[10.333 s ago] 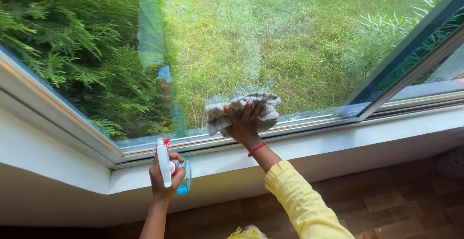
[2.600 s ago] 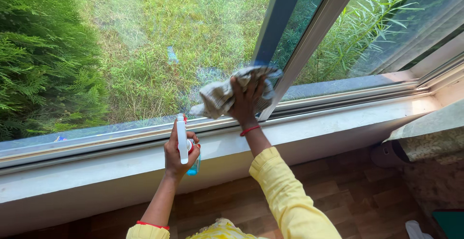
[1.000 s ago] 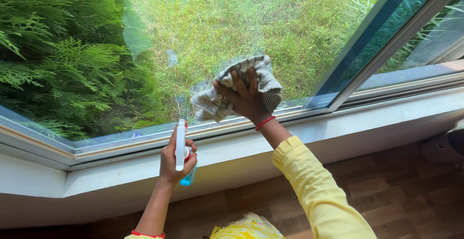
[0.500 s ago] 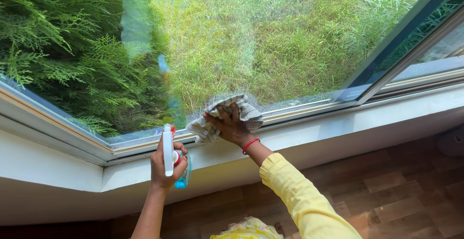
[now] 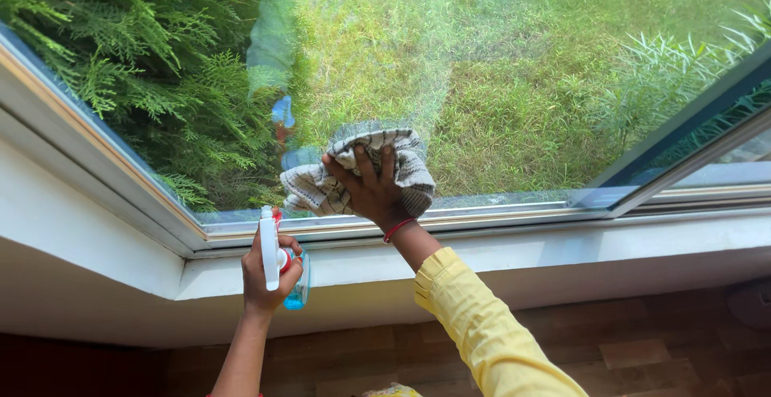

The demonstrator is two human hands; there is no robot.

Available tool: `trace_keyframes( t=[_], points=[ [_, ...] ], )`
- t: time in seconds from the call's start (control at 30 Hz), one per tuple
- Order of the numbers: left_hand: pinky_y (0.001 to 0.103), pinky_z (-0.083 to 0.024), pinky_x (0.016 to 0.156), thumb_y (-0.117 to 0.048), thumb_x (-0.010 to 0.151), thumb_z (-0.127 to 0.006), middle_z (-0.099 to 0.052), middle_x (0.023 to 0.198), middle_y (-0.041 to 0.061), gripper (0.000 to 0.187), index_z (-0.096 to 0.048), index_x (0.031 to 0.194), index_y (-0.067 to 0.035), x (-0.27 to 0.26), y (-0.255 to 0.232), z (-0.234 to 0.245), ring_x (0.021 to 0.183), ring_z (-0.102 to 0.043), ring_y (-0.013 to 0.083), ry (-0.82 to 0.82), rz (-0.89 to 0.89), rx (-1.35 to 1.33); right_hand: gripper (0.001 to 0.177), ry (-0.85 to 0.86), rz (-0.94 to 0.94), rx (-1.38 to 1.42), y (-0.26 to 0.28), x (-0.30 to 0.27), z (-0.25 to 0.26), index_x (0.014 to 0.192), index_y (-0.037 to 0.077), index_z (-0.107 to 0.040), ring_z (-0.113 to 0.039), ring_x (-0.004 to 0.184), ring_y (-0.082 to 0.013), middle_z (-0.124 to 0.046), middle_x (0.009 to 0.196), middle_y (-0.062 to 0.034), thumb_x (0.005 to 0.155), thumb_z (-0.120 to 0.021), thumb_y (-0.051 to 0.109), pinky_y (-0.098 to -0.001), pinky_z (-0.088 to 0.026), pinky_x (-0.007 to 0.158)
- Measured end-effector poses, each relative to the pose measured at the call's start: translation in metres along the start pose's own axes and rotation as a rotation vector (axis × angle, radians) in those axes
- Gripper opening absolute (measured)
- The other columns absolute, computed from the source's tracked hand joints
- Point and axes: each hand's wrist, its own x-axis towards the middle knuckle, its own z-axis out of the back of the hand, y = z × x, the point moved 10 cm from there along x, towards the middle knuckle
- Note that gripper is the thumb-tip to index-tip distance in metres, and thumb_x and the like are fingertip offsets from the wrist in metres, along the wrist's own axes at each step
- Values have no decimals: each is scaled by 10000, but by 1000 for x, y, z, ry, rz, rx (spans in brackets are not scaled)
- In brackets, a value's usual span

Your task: The person cleans a glass window by spraying liquid from a bottle and wiping the surface with a cloth.

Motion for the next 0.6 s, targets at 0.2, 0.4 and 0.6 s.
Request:
trace_keyframes(
  t=[0.2,0.4,0.6],
  points=[
    [278,-572,726,3,703,-677,-720,801,40,838,-447,1508,-18,-6,7,6,674,-695,129,-51,53,32,698,242,295,-60,68,-66,-56,1620,275,-429,-297,1522,-283,-329,1685,87,946,-605,222,-585,-320,1201],
    [270,-574,757,-1,712,-675,-715,814,41,830,-456,1512,-40,-8,12,22,736,-714,124,-38,28,-2,832,414,48,381,55,-33,-50,1614,369,-438,-231,1548,-466,-273,1715,-2,865,-646,74,-509,-328,1208],
    [266,-566,778,-12,701,-655,-706,780,37,827,-463,1505,-27,6,21,59,747,-721,119,29,20,-19,595,-39,-105,166,33,58,12,1555,277,-533,-214,1541,-380,-294,1632,-114,987,-709,306,-674,-254,1229]
  ],
)
